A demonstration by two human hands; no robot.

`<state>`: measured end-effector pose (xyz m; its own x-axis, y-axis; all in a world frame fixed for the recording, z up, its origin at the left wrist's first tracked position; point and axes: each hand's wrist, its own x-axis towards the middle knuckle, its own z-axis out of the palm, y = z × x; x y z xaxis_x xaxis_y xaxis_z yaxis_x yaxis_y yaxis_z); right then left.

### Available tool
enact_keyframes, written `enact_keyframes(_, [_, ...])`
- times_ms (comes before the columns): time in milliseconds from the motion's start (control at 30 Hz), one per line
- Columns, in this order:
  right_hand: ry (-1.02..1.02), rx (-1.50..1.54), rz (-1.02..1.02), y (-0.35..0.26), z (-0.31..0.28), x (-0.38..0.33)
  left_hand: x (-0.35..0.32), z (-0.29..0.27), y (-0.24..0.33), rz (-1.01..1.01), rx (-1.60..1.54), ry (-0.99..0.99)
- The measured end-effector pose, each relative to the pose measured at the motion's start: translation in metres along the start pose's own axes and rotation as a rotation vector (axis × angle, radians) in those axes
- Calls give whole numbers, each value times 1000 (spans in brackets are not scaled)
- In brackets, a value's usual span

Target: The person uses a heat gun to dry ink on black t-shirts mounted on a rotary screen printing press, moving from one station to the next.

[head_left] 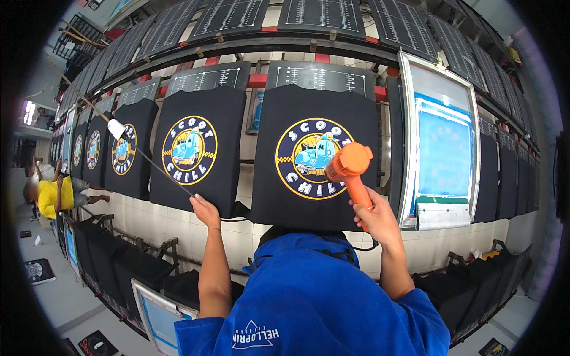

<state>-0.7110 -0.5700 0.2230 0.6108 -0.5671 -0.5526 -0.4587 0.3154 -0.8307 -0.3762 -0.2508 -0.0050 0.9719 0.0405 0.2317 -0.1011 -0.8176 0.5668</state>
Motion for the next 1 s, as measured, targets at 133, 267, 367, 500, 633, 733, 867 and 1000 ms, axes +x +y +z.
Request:
enact_keyframes(133, [11, -6, 4, 2, 1, -11, -2, -18, -7, -57, -152, -61])
enact_keyframes(267, [-105, 109, 51, 14, 6, 2, 5, -43, -27, -65, -67, -75])
enact_keyframes(367, [-120, 165, 14, 15, 26, 9, 17, -61, -46, 15, 28, -41])
enact_keyframes(500, [-164, 272, -10, 4, 59, 14, 44, -87, -88, 34, 83, 2])
enact_keyframes(633, [-343, 536, 25, 4, 115, 24, 92, -106, -149, -8, 228, -11])
enact_keyframes(733, [-409, 595, 175, -13, 180, 28, 137, -109, -190, -57, 217, -44])
enact_keyframes(867, [-441, 259, 66, -34, 271, 44, 205, -103, -255, -13, 139, -19])
enact_keyframes(1000, [-335, 146, 124, -31, 368, 53, 275, -102, -316, -35, 71, -58])
